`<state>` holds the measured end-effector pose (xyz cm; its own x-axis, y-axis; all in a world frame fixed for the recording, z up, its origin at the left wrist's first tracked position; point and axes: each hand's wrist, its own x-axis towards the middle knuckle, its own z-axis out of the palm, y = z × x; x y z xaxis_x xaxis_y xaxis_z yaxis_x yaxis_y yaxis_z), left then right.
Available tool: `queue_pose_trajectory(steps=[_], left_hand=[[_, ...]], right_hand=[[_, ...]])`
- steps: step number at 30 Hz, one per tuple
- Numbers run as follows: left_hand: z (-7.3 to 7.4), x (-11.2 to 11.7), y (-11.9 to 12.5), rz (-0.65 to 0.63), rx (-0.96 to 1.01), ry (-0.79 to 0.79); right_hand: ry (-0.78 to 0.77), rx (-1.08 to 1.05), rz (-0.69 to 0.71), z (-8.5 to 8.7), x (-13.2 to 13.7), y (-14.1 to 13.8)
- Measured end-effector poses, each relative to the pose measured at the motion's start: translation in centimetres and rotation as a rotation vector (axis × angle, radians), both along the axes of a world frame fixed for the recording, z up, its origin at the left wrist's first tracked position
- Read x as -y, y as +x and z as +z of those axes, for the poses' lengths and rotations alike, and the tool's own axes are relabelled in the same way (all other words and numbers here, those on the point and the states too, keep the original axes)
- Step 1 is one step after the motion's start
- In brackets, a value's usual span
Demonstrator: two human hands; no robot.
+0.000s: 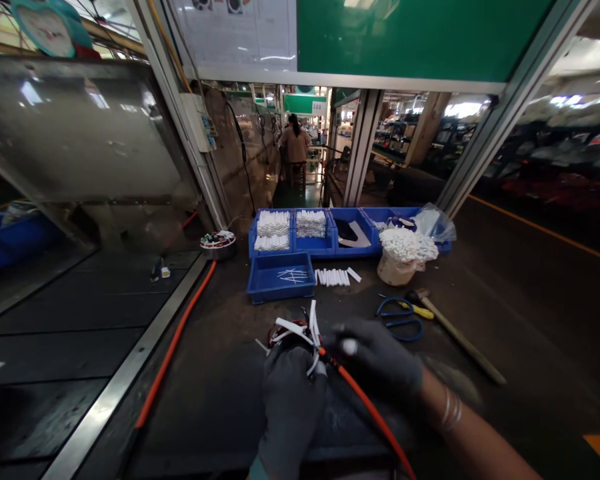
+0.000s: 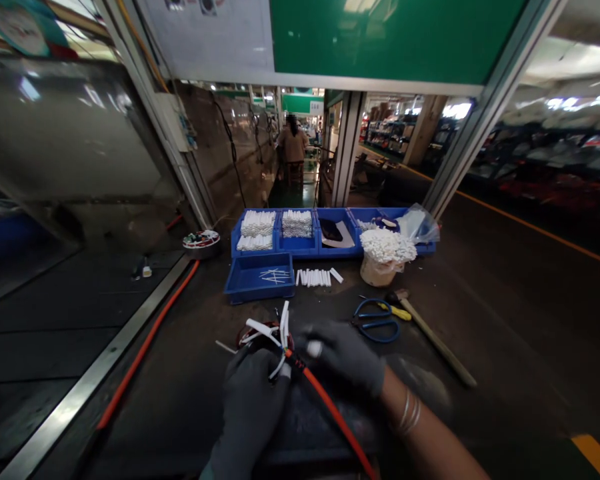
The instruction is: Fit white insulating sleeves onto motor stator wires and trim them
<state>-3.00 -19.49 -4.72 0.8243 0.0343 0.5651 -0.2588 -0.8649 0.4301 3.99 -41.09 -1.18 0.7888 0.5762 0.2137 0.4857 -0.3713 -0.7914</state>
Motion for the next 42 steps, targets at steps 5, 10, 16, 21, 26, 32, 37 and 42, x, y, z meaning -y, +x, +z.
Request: queue_pose_trajectory(steps=[5, 10, 16, 21, 26, 32, 37, 42], left_hand=[[0.5, 0.0, -0.3, -0.068, -0.002, 0.032], [0.8, 0.0, -1.7, -0.029, -0.028, -0.009], [0.3, -0.5, -3.0, 0.015, 0.012, 0.139], [-0.5, -1.0, -3.3, -0.022, 0.011, 0.106], [-1.0, -0.5, -3.2, -0.045, 0.033, -0.085], [-1.1, 0.3, -3.0, -0.032, 0.136, -0.211], [-1.2, 0.6, -2.8, -0.026, 0.191, -0.255], [-1.1, 0.7, -2.8, -0.037, 0.234, -0.225]], right_hand=[[-0.284, 0.664, -0.806, 5.1, 6.2, 8.9], [-0.587, 0.693, -0.989, 4.4, 10.2, 14.8], [-0.513, 0.797, -0.939, 1.9, 11.5, 15.4], [-0.470, 0.854, -0.915, 1.8, 12.2, 15.2], [-0.481, 0.837, -0.889, 1.4, 12.3, 15.4], [-0.448, 0.817, -0.915, 1.1, 12.1, 14.9], [-0.418, 0.882, -0.844, 1.5, 12.6, 14.3], [-0.227, 0.953, -0.832, 2.4, 12.6, 13.5]])
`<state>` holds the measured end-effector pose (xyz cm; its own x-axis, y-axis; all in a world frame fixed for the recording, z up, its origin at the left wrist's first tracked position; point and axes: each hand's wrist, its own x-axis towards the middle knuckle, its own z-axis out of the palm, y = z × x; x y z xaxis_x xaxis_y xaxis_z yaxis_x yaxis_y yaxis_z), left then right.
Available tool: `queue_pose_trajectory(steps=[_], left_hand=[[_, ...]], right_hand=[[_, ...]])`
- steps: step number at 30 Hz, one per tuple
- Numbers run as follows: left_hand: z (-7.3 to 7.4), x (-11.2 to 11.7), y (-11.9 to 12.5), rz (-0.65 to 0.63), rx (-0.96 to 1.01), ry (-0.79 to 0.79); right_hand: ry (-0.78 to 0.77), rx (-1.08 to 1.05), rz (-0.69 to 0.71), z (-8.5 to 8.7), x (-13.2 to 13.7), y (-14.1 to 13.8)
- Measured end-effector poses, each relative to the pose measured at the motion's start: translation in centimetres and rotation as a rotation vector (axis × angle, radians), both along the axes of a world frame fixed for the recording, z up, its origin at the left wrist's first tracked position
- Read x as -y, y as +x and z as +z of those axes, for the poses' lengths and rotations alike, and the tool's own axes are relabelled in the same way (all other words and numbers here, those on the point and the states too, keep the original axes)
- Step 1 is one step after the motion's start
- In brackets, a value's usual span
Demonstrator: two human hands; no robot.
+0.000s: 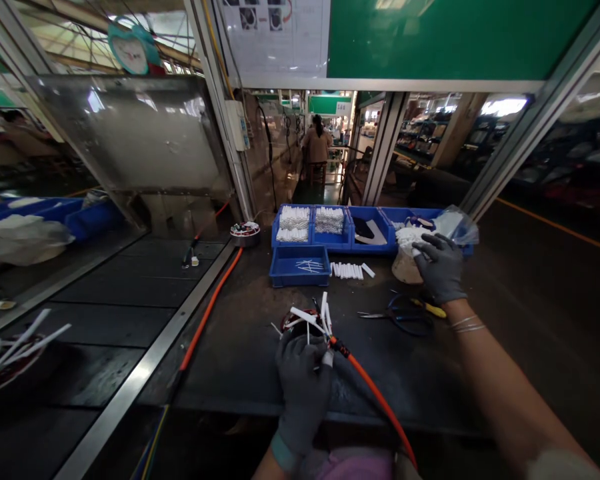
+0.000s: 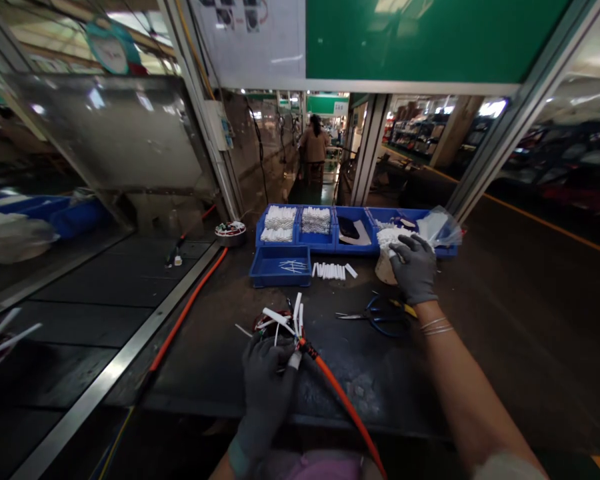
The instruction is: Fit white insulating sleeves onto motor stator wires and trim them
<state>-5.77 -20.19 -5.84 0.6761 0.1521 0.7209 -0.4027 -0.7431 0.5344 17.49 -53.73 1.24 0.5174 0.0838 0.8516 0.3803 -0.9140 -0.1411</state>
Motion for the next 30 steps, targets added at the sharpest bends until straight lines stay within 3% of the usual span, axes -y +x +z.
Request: queue_pose_trajectory(steps=[3, 5, 8, 10, 14, 17, 20, 24, 26, 30], left_hand=[[-0.2, -0.3, 0.0, -0.010, -0.048, 0.109], [-0.4, -0.5, 0.0, -0.009, -0.077, 0.171], [-0.4, -0.6, 0.0, -0.017, -0.081, 0.153], [-0.3, -0.4, 0.1, -0.019, -0.084, 0.095], [0.2, -0.1, 0.1, -0.018, -0.078, 0.033], [0.4, -0.2, 0.1, -0.021, -0.096, 0.012], [0.9, -0.5, 0.1, -0.020, -0.177, -0.019], [1.6, -0.7, 0.2, -0.006, -0.289, 0.005], [1.9, -0.8, 0.3, -0.013, -0.309, 0.047], [2.8, -2.3, 0.1, -0.215, -0.328, 0.153]], right_hand=[[0.156, 0.073, 0.071, 0.8, -1.0, -1.8], [0.342, 0.044, 0.140, 1.3, -2.0, -3.8], [0.574, -0.253, 0.272, 2.0, -3.9, -8.1], [0.604, -0.589, 0.433, 1.9, -5.4, -11.4], [0.623, -1.192, 0.850, -0.8, -8.9, -17.3], [0.660, -1.464, 1.029, -4.0, -11.2, -20.3], [0.727, -1.434, 1.032, -5.4, -12.7, -21.6], [0.481, -1.234, 0.865, -4.9, -13.3, -21.2], [0.437, -1.179, 0.765, -5.0, -13.1, -21.0], [0.692, -0.981, 0.701, -4.7, -11.8, -22.6]])
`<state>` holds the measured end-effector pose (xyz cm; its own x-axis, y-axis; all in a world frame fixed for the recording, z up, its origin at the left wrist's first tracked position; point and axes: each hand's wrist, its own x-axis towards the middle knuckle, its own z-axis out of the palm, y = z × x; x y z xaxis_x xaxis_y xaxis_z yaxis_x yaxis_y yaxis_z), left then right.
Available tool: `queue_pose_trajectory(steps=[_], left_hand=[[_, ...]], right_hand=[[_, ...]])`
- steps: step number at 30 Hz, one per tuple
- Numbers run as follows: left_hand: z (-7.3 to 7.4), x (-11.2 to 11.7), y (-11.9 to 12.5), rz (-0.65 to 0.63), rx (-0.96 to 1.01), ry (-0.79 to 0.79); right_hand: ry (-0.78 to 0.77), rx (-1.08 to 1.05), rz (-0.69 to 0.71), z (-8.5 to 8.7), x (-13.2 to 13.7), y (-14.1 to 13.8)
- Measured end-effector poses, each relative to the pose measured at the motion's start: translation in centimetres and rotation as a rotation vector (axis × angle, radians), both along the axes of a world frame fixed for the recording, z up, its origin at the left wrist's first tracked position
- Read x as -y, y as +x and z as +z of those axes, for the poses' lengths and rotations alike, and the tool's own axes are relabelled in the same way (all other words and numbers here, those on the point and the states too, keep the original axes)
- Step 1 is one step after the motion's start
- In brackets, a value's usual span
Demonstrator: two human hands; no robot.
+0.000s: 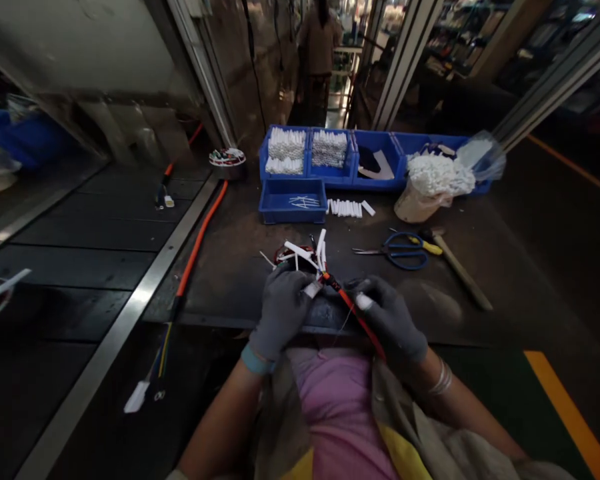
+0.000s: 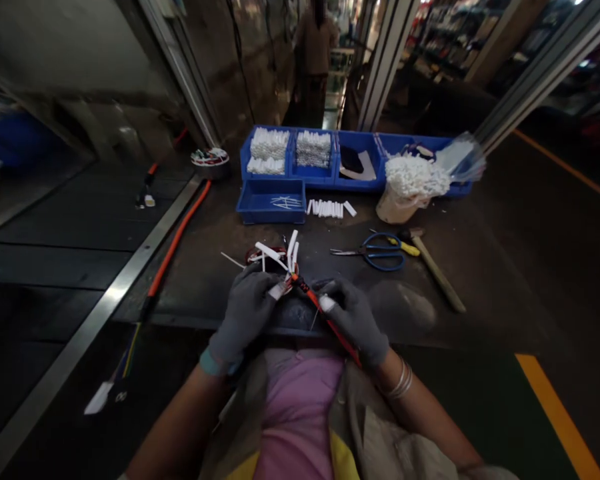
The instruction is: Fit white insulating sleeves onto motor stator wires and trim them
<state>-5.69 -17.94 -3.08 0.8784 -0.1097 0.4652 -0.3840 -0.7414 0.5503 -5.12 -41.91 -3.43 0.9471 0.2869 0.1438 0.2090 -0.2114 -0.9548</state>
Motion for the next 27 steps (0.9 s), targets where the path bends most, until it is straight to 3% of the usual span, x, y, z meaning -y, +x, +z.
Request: queue_pose_trajectory(steps=[3, 6, 9, 14, 19, 27], left_hand=[[0.9, -1.3, -0.2, -0.077, -0.017, 0.127], [1.2, -1.8, -0.1, -0.102, -0.060, 0.232], [0.9, -1.6, 0.0, -0.132, -0.086, 0.230], [0.5, -1.4, 0.0, -0.116, -0.068, 0.179], [0.4, -1.3, 0.0, -0.103, -0.063, 0.173], [0.2, -1.3, 0.0, -0.100, -0.040, 0.151]], right_hand=[[0.134, 0.144, -0.121, 1.9, 1.0, -2.4], [0.202, 0.336, -0.117, 3.2, 0.9, -4.5], [0.205, 0.382, -0.082, 2.4, -0.2, -5.6], [0.060, 0.396, -0.187, 0.4, -1.8, -6.2], [-0.087, 0.346, -0.181, 0.9, -2.2, -5.6], [-0.056, 0.352, -0.127, 0.7, -2.4, -5.8]])
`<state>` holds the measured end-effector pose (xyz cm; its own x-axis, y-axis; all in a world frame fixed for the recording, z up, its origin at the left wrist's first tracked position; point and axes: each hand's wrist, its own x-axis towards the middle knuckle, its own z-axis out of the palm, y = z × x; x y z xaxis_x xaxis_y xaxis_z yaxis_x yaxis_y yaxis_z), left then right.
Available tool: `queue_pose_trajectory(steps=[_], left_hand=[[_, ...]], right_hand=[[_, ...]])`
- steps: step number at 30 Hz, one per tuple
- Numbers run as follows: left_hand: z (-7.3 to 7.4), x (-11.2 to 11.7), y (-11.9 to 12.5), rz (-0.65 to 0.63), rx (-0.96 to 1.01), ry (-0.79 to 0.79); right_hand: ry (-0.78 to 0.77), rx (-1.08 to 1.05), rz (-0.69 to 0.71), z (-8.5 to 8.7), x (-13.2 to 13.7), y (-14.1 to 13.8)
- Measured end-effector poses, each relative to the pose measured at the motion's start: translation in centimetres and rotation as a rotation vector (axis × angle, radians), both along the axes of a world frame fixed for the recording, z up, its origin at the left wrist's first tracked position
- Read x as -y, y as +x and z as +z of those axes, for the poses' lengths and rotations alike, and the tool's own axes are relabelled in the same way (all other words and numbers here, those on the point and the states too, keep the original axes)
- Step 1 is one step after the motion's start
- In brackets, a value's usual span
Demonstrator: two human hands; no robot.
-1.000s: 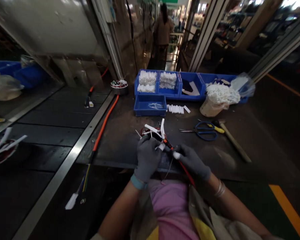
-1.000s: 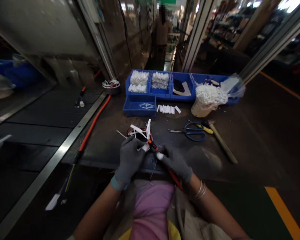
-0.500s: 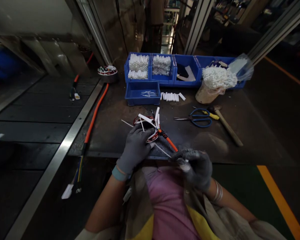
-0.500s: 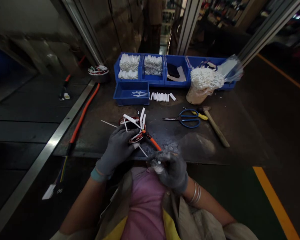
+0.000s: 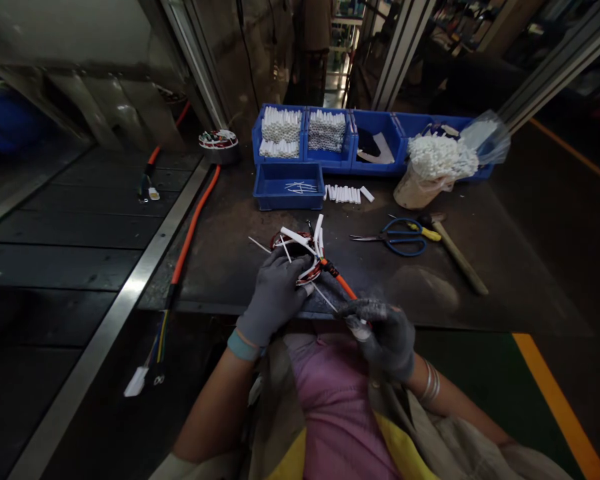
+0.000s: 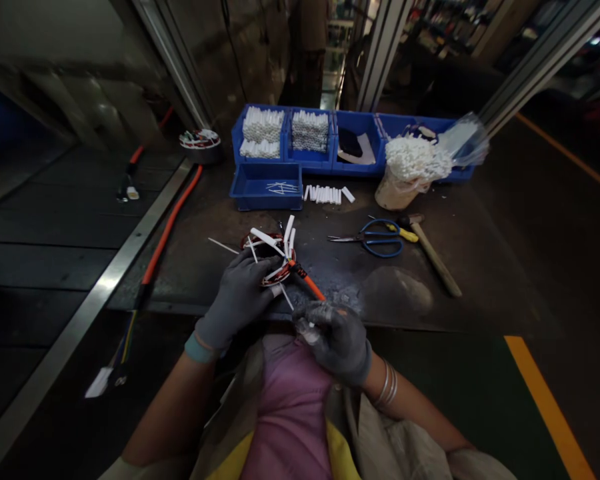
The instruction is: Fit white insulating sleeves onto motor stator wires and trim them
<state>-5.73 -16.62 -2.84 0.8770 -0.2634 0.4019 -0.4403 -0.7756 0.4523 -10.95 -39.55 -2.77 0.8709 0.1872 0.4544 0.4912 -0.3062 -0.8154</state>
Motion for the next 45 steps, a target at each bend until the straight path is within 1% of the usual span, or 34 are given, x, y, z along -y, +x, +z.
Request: queue_pose_trajectory(steps=[5, 7, 9, 10, 13, 14, 15, 17, 20, 23, 26, 30, 35, 39, 42, 43, 45], left_hand=[[0.1, 0.0, 0.0, -0.009, -0.018, 0.017], [0.2, 0.0, 0.1, -0.008, -0.026, 0.030], [0.3, 0.0, 0.1, -0.008, -0.035, 0.037], [0.4, 0.0, 0.1, -0.006, -0.040, 0.040], [0.4, 0.1, 0.1, -0.002, -0.053, 0.039], [0.4, 0.0, 0.0, 0.005, -0.047, 0.032], [0.3, 0.0, -0.1, 0.014, -0.042, 0.023], [0.0, -0.1, -0.4, 0.047, -0.041, -0.013], [-0.3, -0.4, -0.9, 0.091, -0.061, -0.117], [-0.1, -0.5, -1.2, 0.064, -0.046, -0.210], [0.2, -0.4, -1.1, -0.002, 0.002, -0.245], [0.4, -0.3, -1.0, -0.013, 0.004, -0.236], [0.3, -0.3, -0.9, -0.004, 0.000, -0.237], [0.1, -0.4, -0.9, -0.038, 0.026, -0.237], [0.0, -0.5, -0.9, -0.058, 0.028, -0.235], [0.0, -0.5, -0.9, -0.060, 0.030, -0.238], [0.1, -0.5, -0.9, -0.060, 0.036, -0.253]], right_hand=[[0.084, 0.044, 0.007, 0.4, 0.4, -0.6], [0.053, 0.047, -0.027, 0.2, 0.5, -0.5], [0.005, 0.046, -0.023, -0.2, 0.4, 0.0], [-0.028, 0.050, 0.013, -0.4, 0.2, 0.4], [-0.157, 0.068, 0.191, -1.0, -1.0, 2.0], [-0.175, 0.071, 0.233, -1.0, -1.5, 2.5], [-0.173, 0.060, 0.247, -1.0, -2.1, 3.1], [-0.114, -0.012, 0.187, -0.7, -3.1, 3.9], [-0.031, -0.209, 0.060, 0.2, -3.9, 4.8], [0.039, -0.366, 0.060, 0.9, -3.9, 5.2], [0.063, -0.418, 0.071, 1.3, -3.8, 5.3], [0.014, -0.383, 0.065, 1.4, -3.9, 5.1], [-0.045, -0.349, 0.044, 1.7, -4.2, 5.4], [-0.193, -0.367, 0.043, 2.1, -4.9, 6.3], [-0.301, -0.300, 0.072, 2.4, -5.0, 6.5], [-0.311, -0.267, 0.086, 2.4, -5.0, 6.4], [-0.282, -0.220, 0.115, 2.3, -4.6, 6.0]])
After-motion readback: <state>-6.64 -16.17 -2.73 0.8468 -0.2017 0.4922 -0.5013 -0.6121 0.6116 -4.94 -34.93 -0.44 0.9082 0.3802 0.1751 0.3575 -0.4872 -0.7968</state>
